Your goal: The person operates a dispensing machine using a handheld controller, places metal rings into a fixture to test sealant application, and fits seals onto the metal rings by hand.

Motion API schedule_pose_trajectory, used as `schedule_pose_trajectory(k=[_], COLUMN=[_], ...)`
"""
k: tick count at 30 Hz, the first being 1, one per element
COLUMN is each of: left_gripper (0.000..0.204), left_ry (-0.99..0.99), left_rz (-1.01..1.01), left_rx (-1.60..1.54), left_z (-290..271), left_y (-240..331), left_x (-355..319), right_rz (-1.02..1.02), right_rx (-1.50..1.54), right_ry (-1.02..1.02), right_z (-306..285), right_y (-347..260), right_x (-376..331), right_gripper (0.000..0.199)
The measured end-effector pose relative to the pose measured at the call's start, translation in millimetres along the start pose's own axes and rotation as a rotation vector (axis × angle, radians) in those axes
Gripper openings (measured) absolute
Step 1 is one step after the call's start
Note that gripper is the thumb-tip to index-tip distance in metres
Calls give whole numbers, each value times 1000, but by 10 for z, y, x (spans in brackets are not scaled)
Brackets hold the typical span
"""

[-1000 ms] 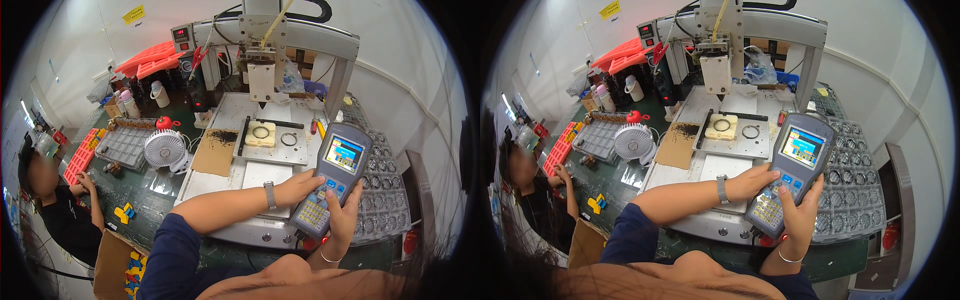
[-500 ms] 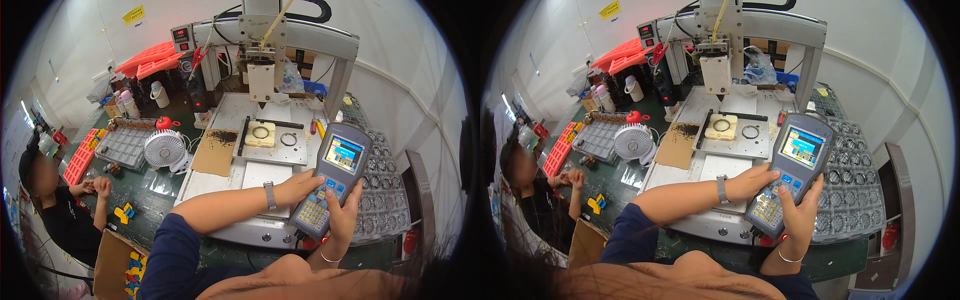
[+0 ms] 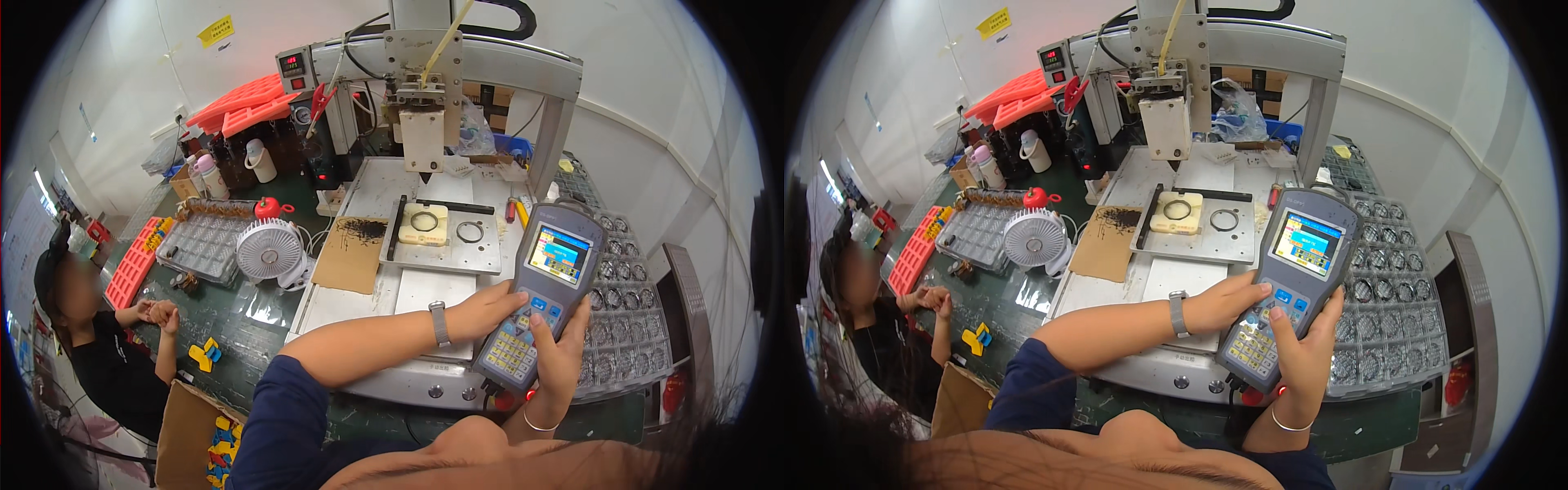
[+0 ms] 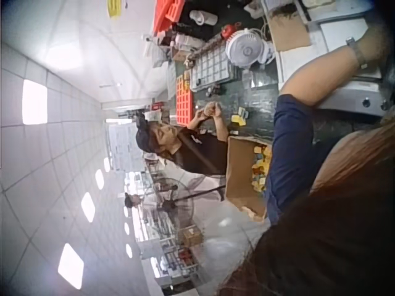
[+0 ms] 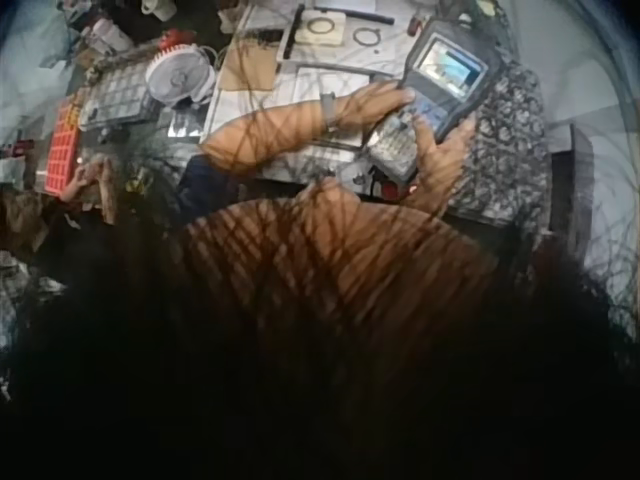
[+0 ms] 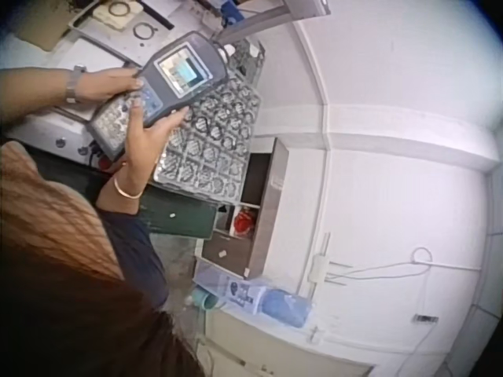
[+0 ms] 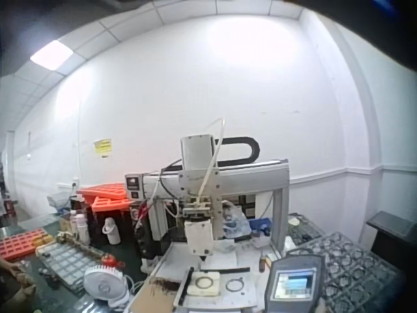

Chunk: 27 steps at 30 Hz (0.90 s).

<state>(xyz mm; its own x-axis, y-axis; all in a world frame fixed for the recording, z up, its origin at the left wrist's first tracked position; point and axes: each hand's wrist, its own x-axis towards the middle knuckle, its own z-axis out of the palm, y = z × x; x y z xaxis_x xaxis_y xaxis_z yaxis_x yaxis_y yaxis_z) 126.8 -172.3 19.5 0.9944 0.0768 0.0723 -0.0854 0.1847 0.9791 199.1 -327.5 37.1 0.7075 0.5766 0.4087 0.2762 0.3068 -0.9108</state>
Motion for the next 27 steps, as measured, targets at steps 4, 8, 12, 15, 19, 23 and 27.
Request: schedule_pose_trajectory(k=[4,8,12,15,19,23,27], left_gripper=[41,41,41,41,41,42,42], left_ry=[56,78,77,75,38,81,74], left_rz=[98,28,48,50,86,40,70], left_rx=[-1,-56,-76,-84,-96,-36,-42], left_z=[45,58,61,62,60,59,59], left_y=[-16,-14,-6,-5,0,7,10], left_x=[10,0,-6,-7,-9,-12,-12], right_rz=[34,66,67,74,79,55,16], right_rx=[17,79,66,95,92,-21,35], right_ry=[-10,-4,40,27,14,7,-4], right_z=[17,29,44,40,20,2,14], right_y=[-14,-23,-23,-12,12,32,29], right_x=[8,11,2,3,6,19,20], right_gripper=[69,61,56,56,55,62,76])
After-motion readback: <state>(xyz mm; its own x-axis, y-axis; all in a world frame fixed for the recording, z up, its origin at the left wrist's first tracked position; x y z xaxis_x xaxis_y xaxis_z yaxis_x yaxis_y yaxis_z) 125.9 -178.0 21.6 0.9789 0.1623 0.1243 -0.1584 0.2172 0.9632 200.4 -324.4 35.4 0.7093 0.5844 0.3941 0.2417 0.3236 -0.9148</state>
